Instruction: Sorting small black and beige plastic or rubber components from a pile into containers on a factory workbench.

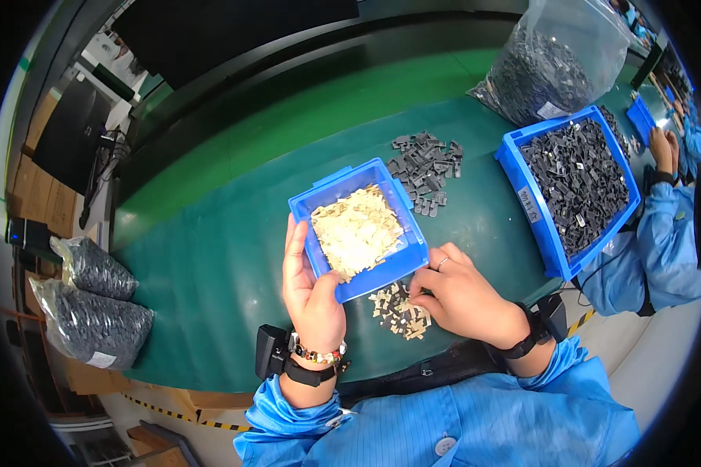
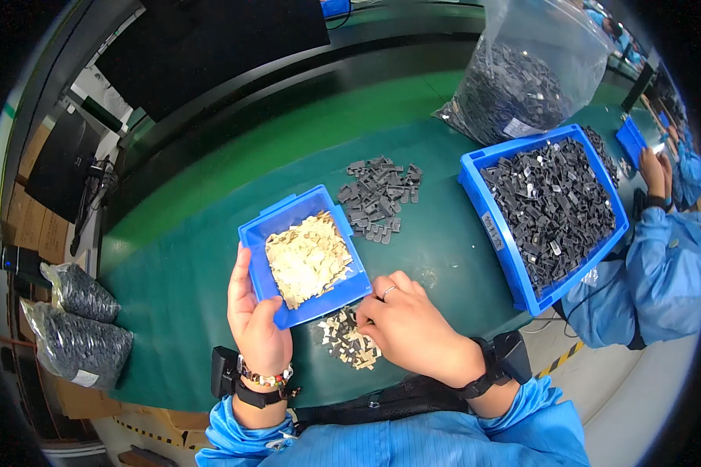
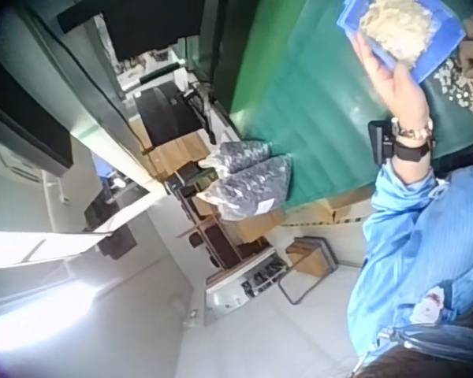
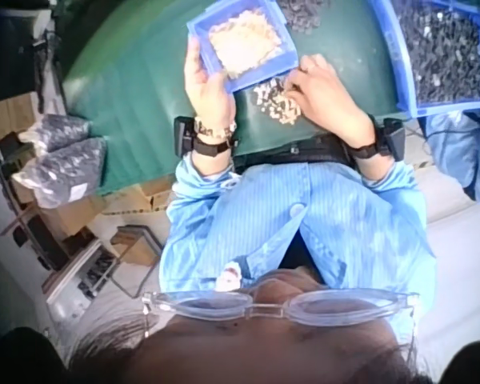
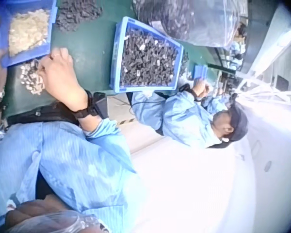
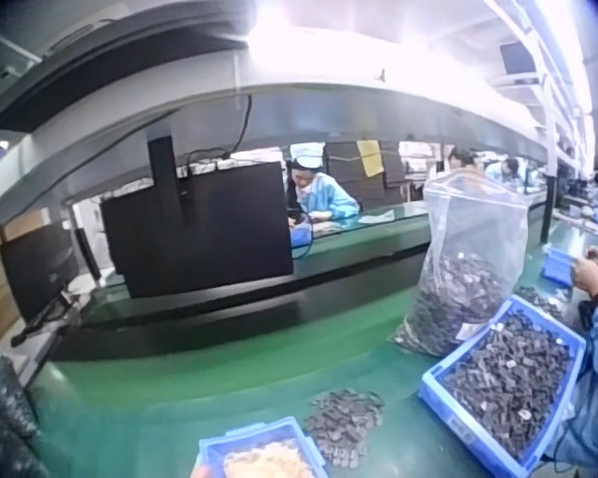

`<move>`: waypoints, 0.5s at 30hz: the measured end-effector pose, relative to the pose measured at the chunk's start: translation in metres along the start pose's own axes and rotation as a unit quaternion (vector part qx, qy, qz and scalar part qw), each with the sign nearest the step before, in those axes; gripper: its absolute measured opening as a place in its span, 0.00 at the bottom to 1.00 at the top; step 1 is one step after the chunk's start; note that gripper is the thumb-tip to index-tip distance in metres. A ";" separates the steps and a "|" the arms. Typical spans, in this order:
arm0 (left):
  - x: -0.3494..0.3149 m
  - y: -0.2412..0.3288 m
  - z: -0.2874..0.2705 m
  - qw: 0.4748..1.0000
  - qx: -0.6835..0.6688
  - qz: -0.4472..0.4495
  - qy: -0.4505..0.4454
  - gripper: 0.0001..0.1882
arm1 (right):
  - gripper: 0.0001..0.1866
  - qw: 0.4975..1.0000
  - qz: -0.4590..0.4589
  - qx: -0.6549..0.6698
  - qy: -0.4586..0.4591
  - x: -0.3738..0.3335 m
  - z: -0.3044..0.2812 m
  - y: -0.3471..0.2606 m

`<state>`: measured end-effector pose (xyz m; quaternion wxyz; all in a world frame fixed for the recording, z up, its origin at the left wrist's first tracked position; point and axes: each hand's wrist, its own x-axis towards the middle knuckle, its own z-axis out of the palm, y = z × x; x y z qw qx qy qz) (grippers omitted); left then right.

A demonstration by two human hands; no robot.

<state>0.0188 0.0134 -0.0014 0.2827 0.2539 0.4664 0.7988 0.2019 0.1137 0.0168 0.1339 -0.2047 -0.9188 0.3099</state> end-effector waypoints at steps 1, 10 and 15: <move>-0.001 0.001 0.002 0.999 0.035 0.012 -0.001 0.40 | 0.09 1.000 -0.003 -0.005 -0.004 0.001 -0.002 0.002; -0.005 -0.002 0.001 0.984 0.159 0.083 -0.006 0.33 | 0.03 0.986 0.068 0.149 0.015 0.004 -0.025 -0.005; -0.014 0.048 0.024 0.801 0.539 0.233 -0.114 0.10 | 0.05 0.916 0.038 0.367 0.156 0.011 -0.026 -0.016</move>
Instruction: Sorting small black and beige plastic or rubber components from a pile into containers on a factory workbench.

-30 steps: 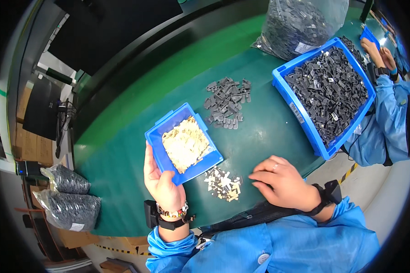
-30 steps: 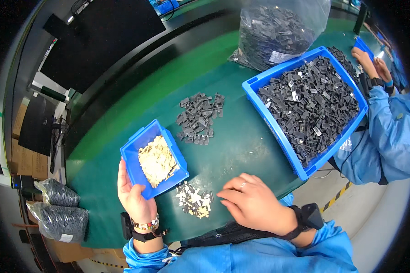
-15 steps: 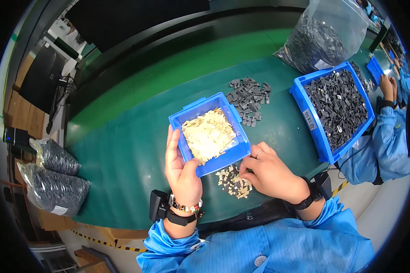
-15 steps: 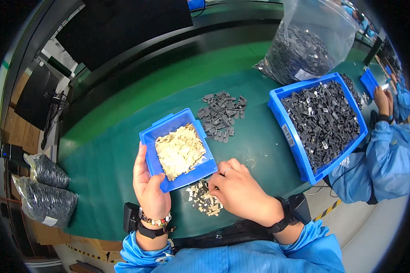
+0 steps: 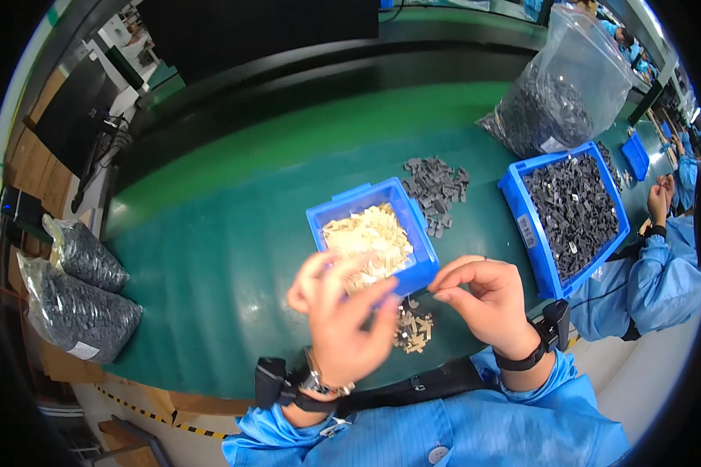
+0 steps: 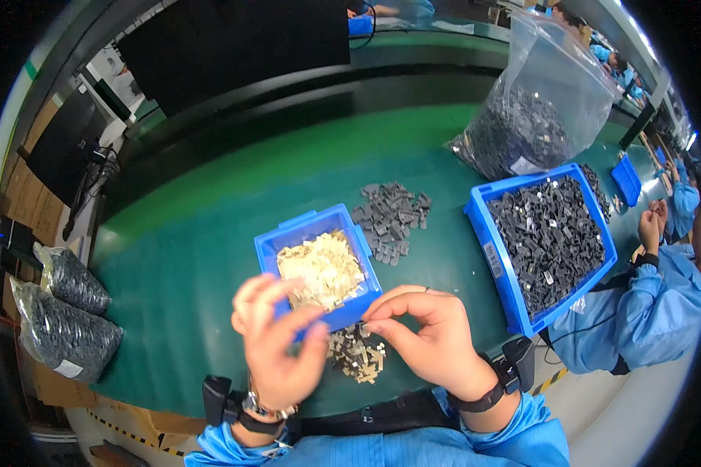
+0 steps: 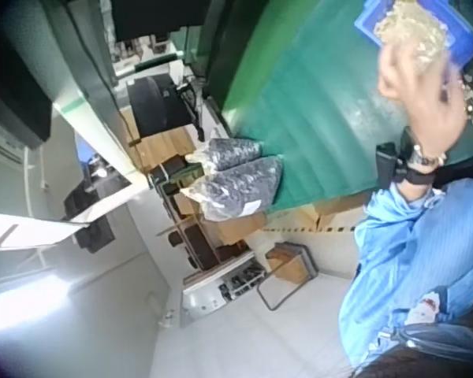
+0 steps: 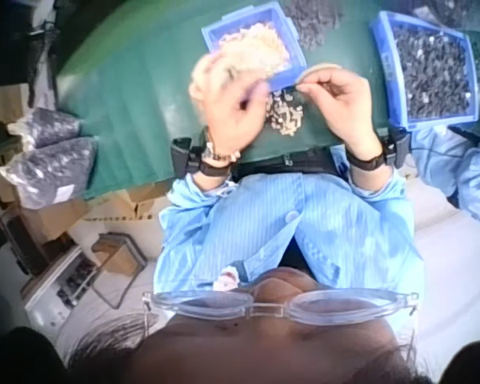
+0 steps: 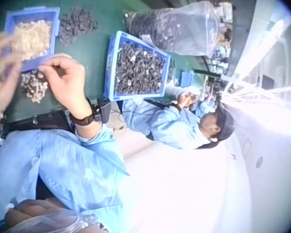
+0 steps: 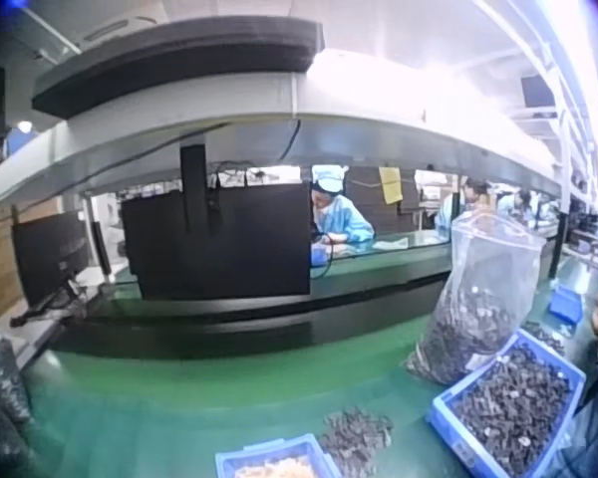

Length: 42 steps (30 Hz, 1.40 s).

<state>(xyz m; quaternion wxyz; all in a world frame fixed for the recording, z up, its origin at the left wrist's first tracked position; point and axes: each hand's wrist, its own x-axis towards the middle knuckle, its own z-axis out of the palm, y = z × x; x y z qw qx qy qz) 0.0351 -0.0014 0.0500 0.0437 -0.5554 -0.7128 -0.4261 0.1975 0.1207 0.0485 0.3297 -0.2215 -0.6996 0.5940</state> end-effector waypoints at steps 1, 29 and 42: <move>0.006 0.012 -0.004 0.999 0.003 0.004 -0.033 0.08 | 0.05 1.000 -0.008 -0.001 -0.001 0.003 0.003 -0.002; 0.006 -0.009 0.005 0.999 -0.016 -0.024 -0.033 0.03 | 0.07 0.932 -0.198 -0.304 0.001 0.028 0.032 -0.005; 0.007 -0.010 -0.004 0.997 -0.025 -0.063 -0.047 0.03 | 0.08 0.965 -0.160 -0.203 -0.045 0.029 0.024 -0.007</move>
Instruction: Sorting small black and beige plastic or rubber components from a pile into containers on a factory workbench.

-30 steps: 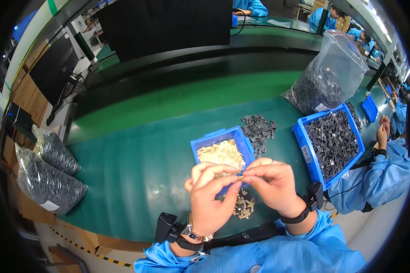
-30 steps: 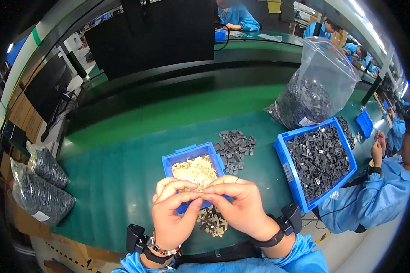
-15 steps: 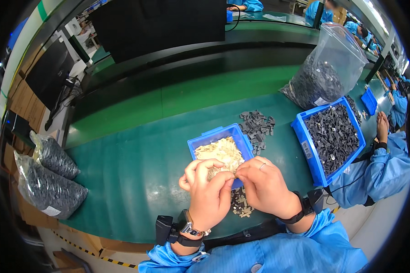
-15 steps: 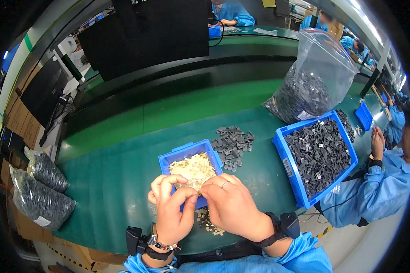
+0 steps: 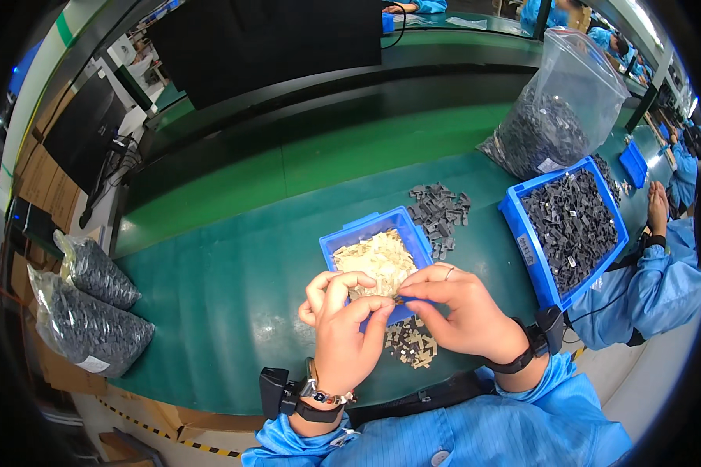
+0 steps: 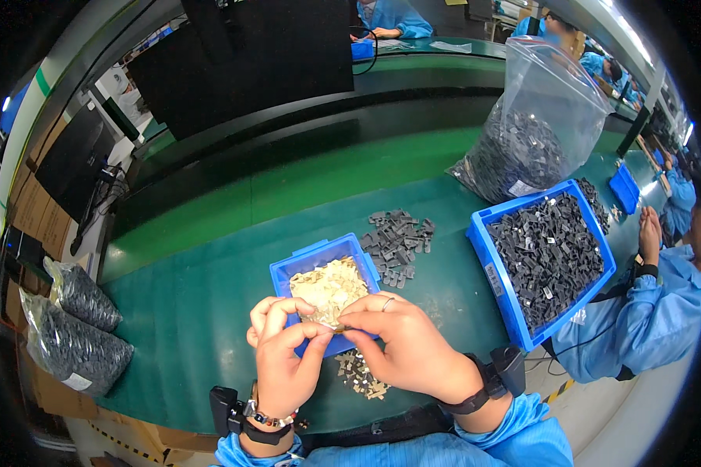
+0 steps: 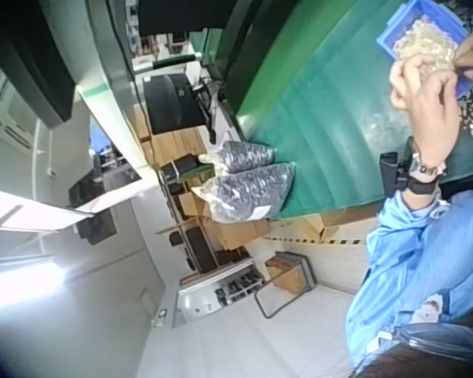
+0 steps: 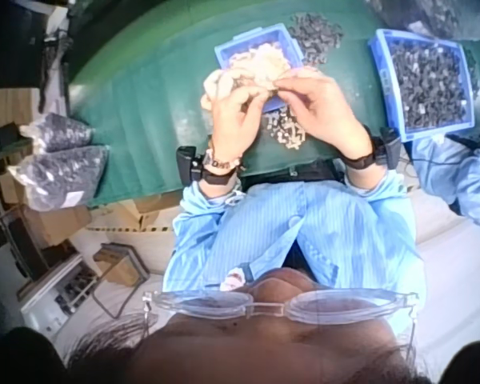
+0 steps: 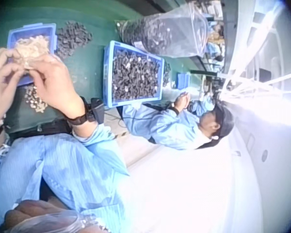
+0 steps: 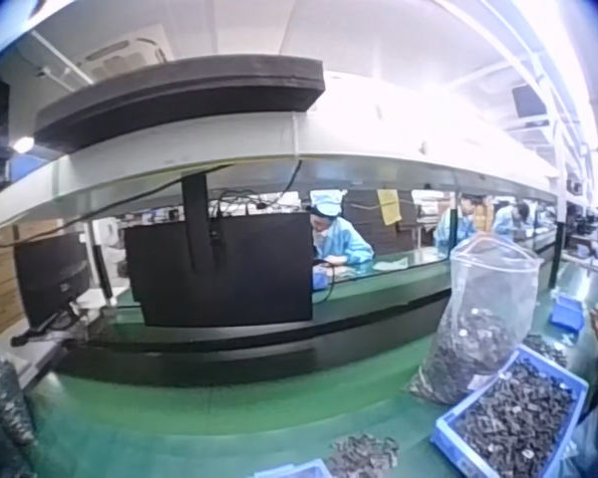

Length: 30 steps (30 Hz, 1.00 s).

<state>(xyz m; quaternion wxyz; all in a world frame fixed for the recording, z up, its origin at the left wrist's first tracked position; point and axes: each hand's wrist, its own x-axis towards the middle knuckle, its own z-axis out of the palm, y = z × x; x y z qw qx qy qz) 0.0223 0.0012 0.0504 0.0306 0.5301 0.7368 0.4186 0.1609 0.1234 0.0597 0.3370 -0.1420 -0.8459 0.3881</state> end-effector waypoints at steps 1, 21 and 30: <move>0.000 0.001 -0.001 1.000 0.009 0.004 -0.008 0.03 | 0.07 1.000 0.015 0.012 -0.023 0.000 -0.001 -0.003; -0.003 0.022 0.002 0.999 0.011 0.033 -0.016 0.06 | 0.06 0.998 0.019 0.064 -0.013 -0.014 -0.009 -0.003; -0.001 0.032 0.006 0.996 0.043 0.058 -0.055 0.04 | 0.06 1.000 -0.002 0.015 -0.026 -0.022 -0.017 0.000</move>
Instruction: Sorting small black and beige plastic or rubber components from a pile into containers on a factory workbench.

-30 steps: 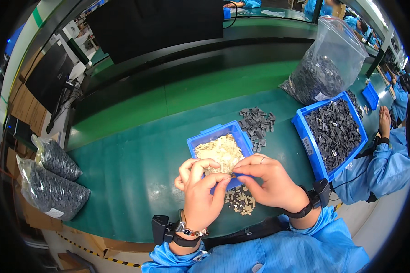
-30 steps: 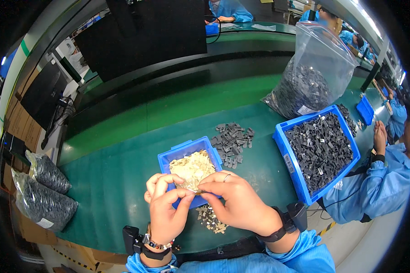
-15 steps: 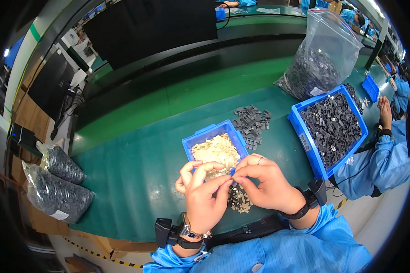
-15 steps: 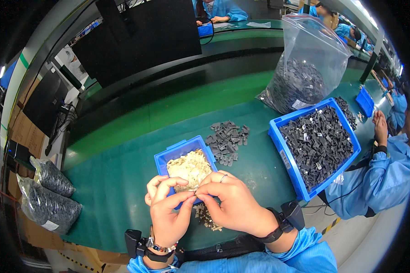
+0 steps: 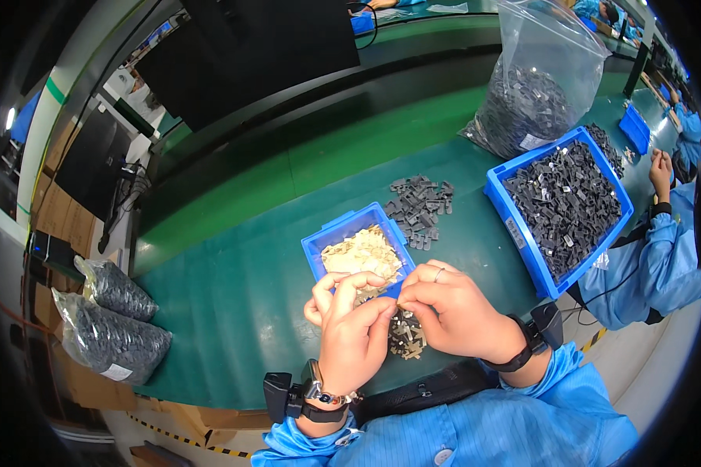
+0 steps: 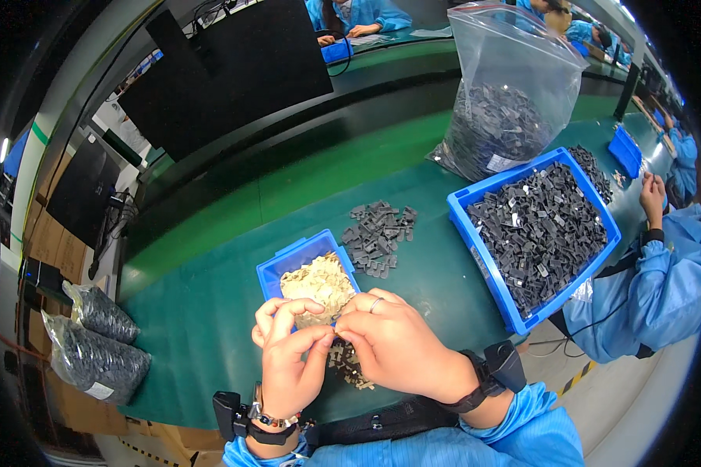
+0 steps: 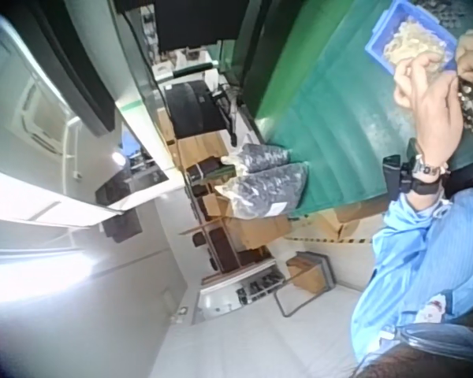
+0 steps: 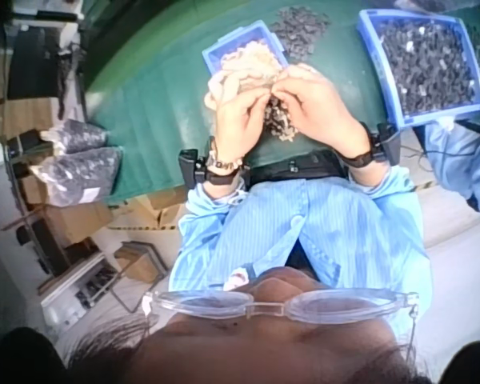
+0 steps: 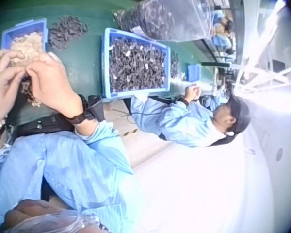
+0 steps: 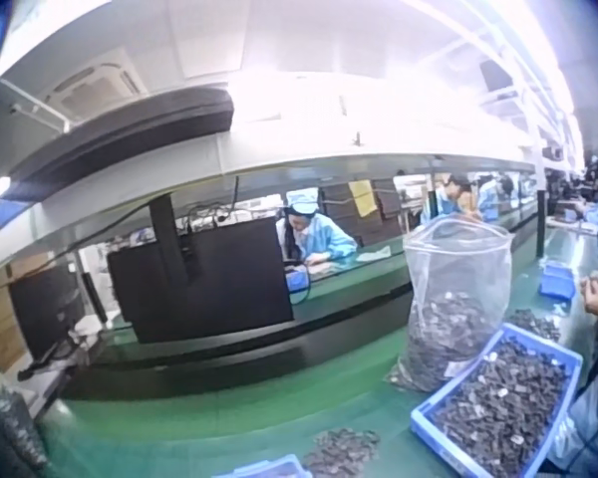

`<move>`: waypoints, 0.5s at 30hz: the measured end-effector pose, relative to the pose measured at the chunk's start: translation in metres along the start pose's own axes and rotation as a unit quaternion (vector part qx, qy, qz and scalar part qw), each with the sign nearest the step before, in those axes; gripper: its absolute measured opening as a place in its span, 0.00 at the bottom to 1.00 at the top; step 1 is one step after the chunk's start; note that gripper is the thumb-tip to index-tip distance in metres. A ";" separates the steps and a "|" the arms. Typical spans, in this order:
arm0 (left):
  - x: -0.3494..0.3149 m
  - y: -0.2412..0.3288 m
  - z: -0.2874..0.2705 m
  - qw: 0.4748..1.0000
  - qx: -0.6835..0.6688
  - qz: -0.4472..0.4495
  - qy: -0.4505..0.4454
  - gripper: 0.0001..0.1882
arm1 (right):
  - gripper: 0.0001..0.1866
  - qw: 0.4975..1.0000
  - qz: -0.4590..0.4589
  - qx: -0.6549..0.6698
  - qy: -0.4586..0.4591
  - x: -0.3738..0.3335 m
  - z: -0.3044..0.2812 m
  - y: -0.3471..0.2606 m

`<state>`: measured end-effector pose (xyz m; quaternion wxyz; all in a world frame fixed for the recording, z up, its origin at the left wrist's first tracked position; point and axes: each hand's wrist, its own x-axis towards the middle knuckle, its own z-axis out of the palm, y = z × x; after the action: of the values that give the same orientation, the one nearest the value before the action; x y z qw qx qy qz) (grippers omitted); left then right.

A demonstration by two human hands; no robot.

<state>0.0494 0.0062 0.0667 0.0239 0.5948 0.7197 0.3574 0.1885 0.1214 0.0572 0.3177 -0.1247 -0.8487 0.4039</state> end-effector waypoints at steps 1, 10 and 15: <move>0.000 0.001 0.001 1.000 0.004 0.002 0.002 0.03 | 0.06 1.000 0.001 0.001 0.003 -0.001 -0.001 0.001; 0.006 -0.007 -0.001 0.985 0.151 -0.042 0.078 0.02 | 0.05 0.996 0.018 -0.006 0.086 -0.007 -0.011 0.006; 0.012 -0.017 -0.002 0.962 0.260 -0.056 0.069 0.03 | 0.07 0.993 -0.028 -0.050 0.106 -0.010 -0.015 0.013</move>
<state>0.0305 0.0152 0.0634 -0.1612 0.5137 0.8196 0.1961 0.2053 0.1343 0.0499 0.4106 -0.1592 -0.8323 0.3367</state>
